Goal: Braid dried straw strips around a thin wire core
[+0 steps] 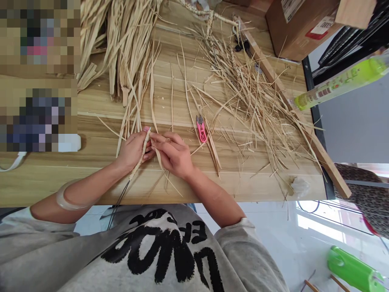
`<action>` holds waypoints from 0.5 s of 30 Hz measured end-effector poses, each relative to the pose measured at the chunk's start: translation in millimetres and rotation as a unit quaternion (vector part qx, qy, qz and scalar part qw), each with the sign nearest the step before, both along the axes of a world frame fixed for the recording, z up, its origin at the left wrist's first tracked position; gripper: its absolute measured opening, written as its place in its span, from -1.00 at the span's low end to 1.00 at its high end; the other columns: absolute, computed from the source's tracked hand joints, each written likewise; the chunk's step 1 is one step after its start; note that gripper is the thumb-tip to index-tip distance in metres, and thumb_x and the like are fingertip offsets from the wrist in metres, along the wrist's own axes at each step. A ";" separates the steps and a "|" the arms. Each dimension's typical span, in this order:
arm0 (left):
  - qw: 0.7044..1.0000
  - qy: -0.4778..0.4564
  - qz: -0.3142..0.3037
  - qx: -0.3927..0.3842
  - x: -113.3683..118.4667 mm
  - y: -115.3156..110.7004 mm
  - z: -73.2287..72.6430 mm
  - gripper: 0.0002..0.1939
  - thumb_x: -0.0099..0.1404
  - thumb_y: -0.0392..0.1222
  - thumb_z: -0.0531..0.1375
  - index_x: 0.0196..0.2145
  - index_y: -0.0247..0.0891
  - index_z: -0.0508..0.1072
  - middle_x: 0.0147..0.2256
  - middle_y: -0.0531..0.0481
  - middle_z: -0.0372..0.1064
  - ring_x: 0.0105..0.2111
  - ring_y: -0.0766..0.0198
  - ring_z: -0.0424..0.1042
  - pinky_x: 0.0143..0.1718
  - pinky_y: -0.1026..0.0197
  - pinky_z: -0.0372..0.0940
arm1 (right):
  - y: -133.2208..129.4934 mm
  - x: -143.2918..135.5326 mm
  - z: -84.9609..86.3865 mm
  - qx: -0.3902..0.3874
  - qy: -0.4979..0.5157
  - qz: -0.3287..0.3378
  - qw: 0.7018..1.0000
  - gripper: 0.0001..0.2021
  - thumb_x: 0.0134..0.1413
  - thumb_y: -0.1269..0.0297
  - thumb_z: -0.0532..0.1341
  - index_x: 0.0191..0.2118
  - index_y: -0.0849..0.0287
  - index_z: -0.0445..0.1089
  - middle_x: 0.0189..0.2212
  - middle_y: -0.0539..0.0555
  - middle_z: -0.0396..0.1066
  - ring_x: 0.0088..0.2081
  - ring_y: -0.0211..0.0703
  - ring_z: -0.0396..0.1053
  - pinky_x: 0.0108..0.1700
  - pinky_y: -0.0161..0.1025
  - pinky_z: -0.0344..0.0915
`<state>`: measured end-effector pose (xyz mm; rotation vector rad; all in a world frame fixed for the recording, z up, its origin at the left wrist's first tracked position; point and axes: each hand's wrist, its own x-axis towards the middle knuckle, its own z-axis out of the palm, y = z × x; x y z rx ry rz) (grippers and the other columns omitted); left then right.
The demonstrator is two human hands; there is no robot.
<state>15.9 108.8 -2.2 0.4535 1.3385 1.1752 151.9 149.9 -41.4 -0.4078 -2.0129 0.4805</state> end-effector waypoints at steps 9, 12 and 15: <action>1.000 0.018 -0.025 -0.001 -2.7 -2.0 -4.6 -0.43 0.51 -0.11 -0.08 -0.68 -0.26 0.11 -0.76 0.14 -0.02 -0.82 0.46 0.09 -0.81 0.43 -0.05 | 1.3 0.4 -0.1 -0.005 0.002 0.065 0.998 -0.83 0.29 0.47 0.12 -0.12 0.12 0.40 0.05 0.22 0.54 0.13 -0.09 0.48 0.04 -0.08 0.53; 0.999 0.027 -0.025 0.005 -2.7 -2.4 -5.5 -0.44 0.51 -0.08 -0.05 -0.67 -0.26 0.10 -0.76 0.16 -0.04 -0.84 0.48 0.06 -0.81 0.44 -0.07 | 0.6 2.4 -2.3 -0.039 -0.021 0.084 0.995 -0.82 0.32 0.46 0.07 -0.10 0.12 0.38 0.18 0.25 0.44 0.18 -0.12 0.45 0.06 -0.14 0.52; 0.999 0.022 -0.026 0.012 -3.3 -2.8 -6.7 -0.45 0.49 -0.01 -0.01 -0.65 -0.25 0.12 -0.76 0.16 -0.03 -0.83 0.48 0.06 -0.81 0.43 -0.06 | 0.0 3.3 -6.8 -0.063 -0.019 0.091 0.994 -0.82 0.32 0.45 0.07 -0.10 0.12 0.39 0.19 0.25 0.42 0.18 -0.12 0.45 0.07 -0.18 0.51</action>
